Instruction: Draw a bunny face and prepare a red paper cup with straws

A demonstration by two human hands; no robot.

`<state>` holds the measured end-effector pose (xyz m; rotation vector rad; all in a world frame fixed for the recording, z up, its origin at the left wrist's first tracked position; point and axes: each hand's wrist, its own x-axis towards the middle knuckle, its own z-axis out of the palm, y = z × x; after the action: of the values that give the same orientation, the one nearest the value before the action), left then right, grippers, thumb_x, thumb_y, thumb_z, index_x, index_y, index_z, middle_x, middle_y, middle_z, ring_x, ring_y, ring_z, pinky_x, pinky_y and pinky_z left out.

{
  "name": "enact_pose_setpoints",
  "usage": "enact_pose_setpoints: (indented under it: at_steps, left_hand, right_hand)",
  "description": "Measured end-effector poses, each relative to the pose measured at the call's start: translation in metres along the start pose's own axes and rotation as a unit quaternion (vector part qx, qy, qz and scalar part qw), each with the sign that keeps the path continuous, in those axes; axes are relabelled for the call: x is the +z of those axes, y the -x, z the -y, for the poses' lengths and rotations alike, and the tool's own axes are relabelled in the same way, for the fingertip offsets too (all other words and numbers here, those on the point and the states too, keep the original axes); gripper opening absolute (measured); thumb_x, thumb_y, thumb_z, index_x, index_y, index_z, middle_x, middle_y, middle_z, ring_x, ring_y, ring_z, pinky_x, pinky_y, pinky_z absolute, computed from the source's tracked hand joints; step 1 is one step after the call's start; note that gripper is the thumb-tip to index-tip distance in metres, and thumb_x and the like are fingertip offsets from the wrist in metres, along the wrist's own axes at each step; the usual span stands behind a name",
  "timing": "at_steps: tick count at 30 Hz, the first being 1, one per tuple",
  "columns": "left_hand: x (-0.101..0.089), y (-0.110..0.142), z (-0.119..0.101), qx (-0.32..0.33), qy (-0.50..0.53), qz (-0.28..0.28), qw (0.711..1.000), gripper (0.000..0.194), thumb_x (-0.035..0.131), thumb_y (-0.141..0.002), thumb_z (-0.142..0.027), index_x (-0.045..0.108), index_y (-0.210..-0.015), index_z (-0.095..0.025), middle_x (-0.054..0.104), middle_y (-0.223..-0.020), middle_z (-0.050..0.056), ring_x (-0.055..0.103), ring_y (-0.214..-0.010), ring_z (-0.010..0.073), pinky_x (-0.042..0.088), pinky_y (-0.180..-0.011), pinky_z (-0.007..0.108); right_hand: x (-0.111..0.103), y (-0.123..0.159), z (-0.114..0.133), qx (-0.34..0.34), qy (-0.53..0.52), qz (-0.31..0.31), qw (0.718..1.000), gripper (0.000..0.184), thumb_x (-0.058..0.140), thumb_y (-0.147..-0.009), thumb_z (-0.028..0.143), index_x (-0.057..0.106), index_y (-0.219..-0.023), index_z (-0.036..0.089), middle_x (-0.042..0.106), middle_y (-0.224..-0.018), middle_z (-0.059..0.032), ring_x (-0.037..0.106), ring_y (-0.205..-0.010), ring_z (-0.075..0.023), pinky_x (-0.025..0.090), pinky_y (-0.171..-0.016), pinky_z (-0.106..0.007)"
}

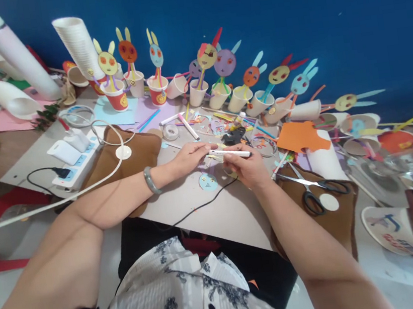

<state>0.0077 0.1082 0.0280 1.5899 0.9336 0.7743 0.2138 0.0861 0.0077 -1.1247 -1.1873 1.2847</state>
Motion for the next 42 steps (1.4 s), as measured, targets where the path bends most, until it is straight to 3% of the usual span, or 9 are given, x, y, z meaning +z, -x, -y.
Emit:
enact_pose_setpoints:
  at_steps: [3,6,13,25,32,35,37,40,42]
  left_hand:
    - [-0.001,-0.001,-0.004,-0.058,0.091,-0.022,0.994,0.033,0.043,-0.1,-0.03,0.07,-0.113,-0.014,0.047,-0.064,-0.003,0.044,-0.055,0.0095,0.041,-0.055,0.024]
    - [-0.002,-0.003,-0.004,-0.071,0.105,-0.028,0.992,0.029,0.044,-0.095,-0.025,0.069,-0.106,-0.015,0.044,-0.065,-0.004,0.041,-0.051,0.0083,0.04,-0.053,0.024]
    - [0.0,0.007,0.0,0.068,-0.032,-0.025,0.997,0.048,0.034,-0.101,-0.044,0.071,-0.103,-0.014,0.059,-0.079,0.003,0.055,-0.071,0.0131,0.049,-0.067,0.026]
    - [0.003,0.011,0.004,0.134,-0.042,-0.011,0.99,0.054,0.031,-0.104,-0.047,0.069,-0.122,-0.013,0.058,-0.073,0.002,0.055,-0.07,0.0151,0.049,-0.078,0.03]
    - [0.001,0.016,-0.007,0.137,-0.085,0.028,0.987,0.057,0.026,-0.105,-0.051,0.068,-0.122,-0.016,0.073,-0.106,0.01,0.065,-0.109,0.0213,0.05,-0.102,0.033]
    - [-0.003,0.015,-0.009,0.144,-0.11,0.035,0.983,0.055,0.029,-0.105,-0.053,0.065,-0.124,-0.017,0.07,-0.125,0.01,0.062,-0.12,0.0211,0.046,-0.108,0.033]
    - [-0.007,0.01,-0.008,0.131,-0.124,0.015,0.983,0.053,0.029,-0.105,-0.053,0.064,-0.121,-0.017,0.07,-0.117,0.009,0.065,-0.11,0.0203,0.05,-0.101,0.033]
    - [-0.013,-0.001,0.0,0.09,-0.15,-0.062,0.983,0.047,0.029,-0.106,-0.048,0.065,-0.103,-0.018,0.067,-0.089,0.005,0.062,-0.081,0.0169,0.052,-0.079,0.032]
    - [-0.016,-0.007,0.005,0.06,-0.185,-0.089,0.977,0.031,0.041,-0.102,-0.038,0.064,-0.104,-0.017,0.062,-0.079,0.002,0.059,-0.072,0.0155,0.048,-0.07,0.03]
  right_hand:
    - [0.002,0.006,0.005,-0.019,0.078,0.009,0.997,0.033,0.088,-0.067,0.044,0.074,-0.084,0.019,0.062,-0.054,0.0046,0.047,-0.042,-0.0078,0.034,-0.04,-0.02]
    - [0.007,0.014,0.012,-0.094,0.185,0.02,0.978,0.025,0.083,-0.073,0.042,0.076,-0.083,0.02,0.068,-0.062,0.0025,0.051,-0.05,-0.0096,0.039,-0.047,-0.022]
    - [0.022,0.035,0.022,-0.234,0.331,0.054,0.912,0.012,0.069,-0.088,0.033,0.076,-0.088,0.023,0.072,-0.07,0.0004,0.058,-0.056,-0.0119,0.047,-0.059,-0.026]
    - [0.025,0.041,0.023,-0.203,0.304,0.061,0.929,0.017,0.068,-0.089,0.036,0.072,-0.082,0.021,0.067,-0.064,0.0025,0.051,-0.051,-0.0097,0.04,-0.053,-0.024]
    - [0.023,0.04,0.029,-0.2,0.325,0.072,0.921,0.022,0.067,-0.09,0.039,0.069,-0.08,0.02,0.067,-0.063,0.0016,0.052,-0.051,-0.0105,0.038,-0.05,-0.025]
    - [0.014,0.037,0.031,-0.23,0.381,0.091,0.891,0.023,0.064,-0.092,0.042,0.071,-0.083,0.022,0.069,-0.067,-0.0006,0.057,-0.055,-0.0131,0.043,-0.055,-0.027]
    - [0.004,0.033,0.033,-0.259,0.44,0.07,0.857,0.024,0.063,-0.093,0.043,0.071,-0.086,0.023,0.071,-0.072,-0.0038,0.061,-0.06,-0.0166,0.046,-0.06,-0.03]
    - [-0.015,0.025,0.037,-0.283,0.543,-0.091,0.786,0.028,0.057,-0.095,0.044,0.072,-0.096,0.021,0.073,-0.084,-0.0119,0.067,-0.075,-0.0259,0.049,-0.07,-0.038]
    - [-0.029,0.018,0.039,-0.244,0.593,-0.181,0.746,0.035,0.051,-0.097,0.041,0.069,-0.117,0.018,0.072,-0.097,-0.0172,0.069,-0.086,-0.0329,0.048,-0.075,-0.044]
